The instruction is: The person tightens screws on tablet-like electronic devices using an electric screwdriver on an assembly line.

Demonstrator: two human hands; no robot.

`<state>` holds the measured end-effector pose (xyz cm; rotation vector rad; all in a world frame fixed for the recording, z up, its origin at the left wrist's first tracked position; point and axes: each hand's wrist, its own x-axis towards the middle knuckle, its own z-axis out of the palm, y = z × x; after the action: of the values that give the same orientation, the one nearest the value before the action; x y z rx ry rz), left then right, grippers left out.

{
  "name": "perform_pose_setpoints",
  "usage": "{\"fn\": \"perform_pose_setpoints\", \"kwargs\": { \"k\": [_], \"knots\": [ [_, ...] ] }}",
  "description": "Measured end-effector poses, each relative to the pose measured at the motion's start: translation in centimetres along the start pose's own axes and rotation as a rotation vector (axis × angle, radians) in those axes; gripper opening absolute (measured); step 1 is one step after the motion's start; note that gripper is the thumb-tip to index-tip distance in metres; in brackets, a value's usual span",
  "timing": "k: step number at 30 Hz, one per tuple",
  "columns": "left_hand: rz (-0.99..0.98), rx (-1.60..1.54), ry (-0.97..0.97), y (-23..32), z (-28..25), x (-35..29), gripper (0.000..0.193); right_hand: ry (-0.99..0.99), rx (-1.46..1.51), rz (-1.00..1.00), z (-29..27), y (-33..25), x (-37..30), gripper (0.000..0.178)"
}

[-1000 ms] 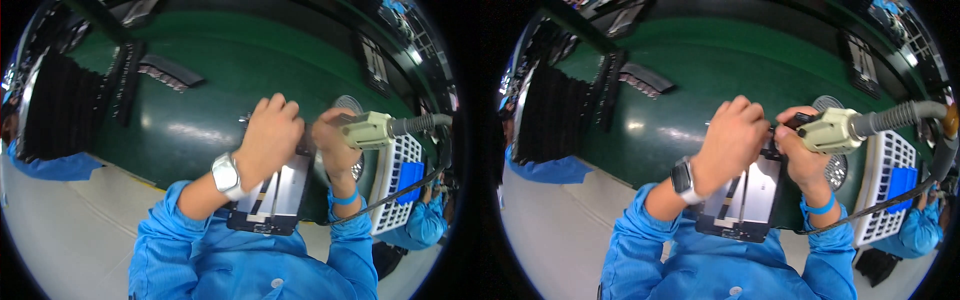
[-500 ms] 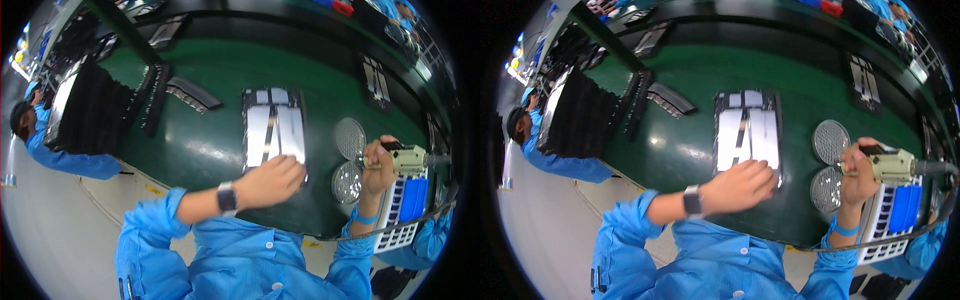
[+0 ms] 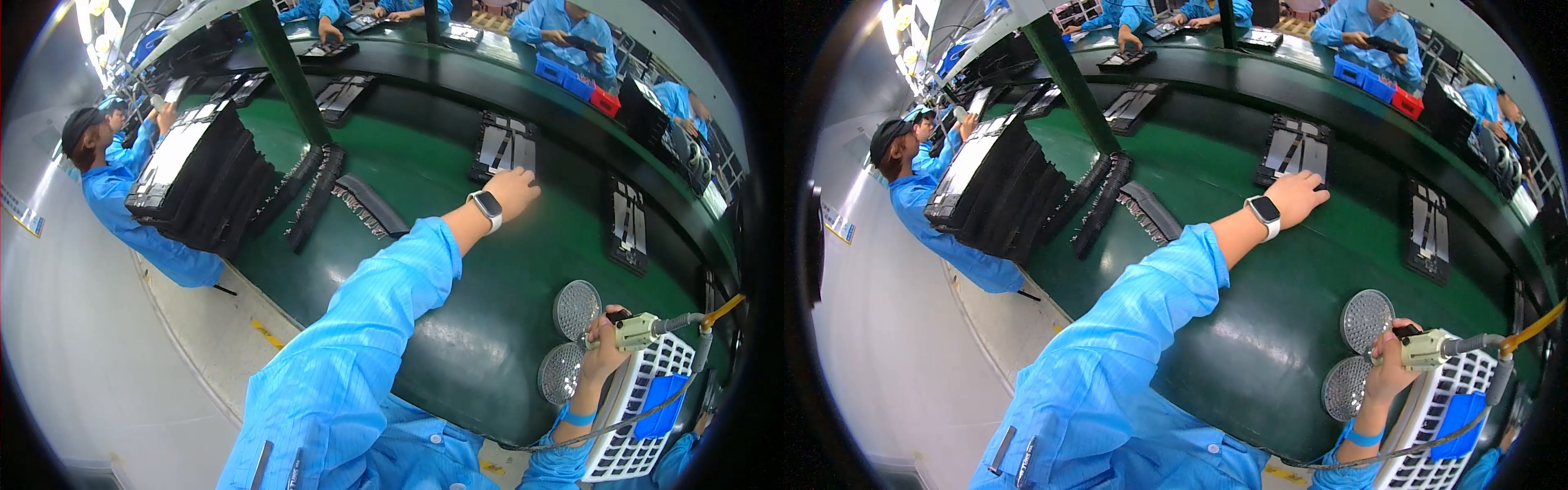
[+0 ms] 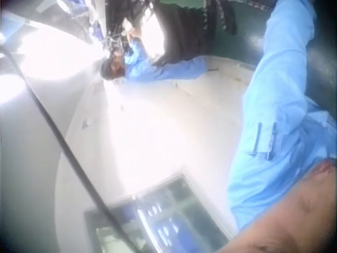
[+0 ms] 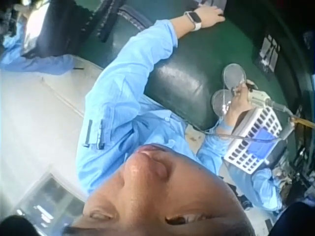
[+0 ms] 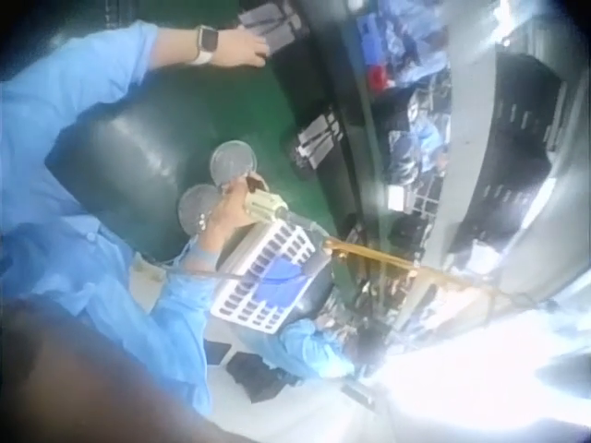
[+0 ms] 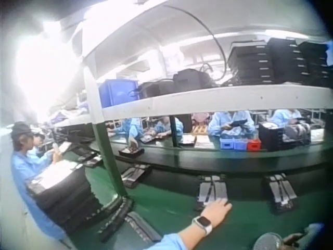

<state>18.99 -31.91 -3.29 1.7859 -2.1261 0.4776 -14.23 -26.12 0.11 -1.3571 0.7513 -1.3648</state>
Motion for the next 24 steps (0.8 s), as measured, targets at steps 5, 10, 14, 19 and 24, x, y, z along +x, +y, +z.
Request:
{"fn": "perform_pose_setpoints", "kwargs": {
  "k": [5, 10, 14, 19, 24],
  "knots": [
    [-0.033, -0.103, -0.164, 3.1, -7.5, -2.6, 0.036, 0.024, -0.002, 0.022, -0.3, 0.1, -0.1, 0.017],
    [-0.139, -0.101, 0.109, 1.3, -25.7, -10.1, 0.037, -0.001, -0.023, 0.01, -0.2, -0.8, -0.4, 0.02],
    [-0.689, 0.227, 0.164, -8.2, -36.9, -18.2, 0.034, 0.007, 0.014, 0.013, -0.6, -0.6, -0.7, 0.021],
    [-1.376, 0.325, -0.369, -19.6, -46.7, -33.9, 0.081, -0.045, 0.036, 0.0, -0.3, -0.3, -0.1, 0.021],
    [-1.583, -0.096, -0.173, -20.1, -47.8, -33.5, 0.071, 0.006, 0.005, -0.003, -1.1, -0.4, -0.3, 0.022]
  ]
}}
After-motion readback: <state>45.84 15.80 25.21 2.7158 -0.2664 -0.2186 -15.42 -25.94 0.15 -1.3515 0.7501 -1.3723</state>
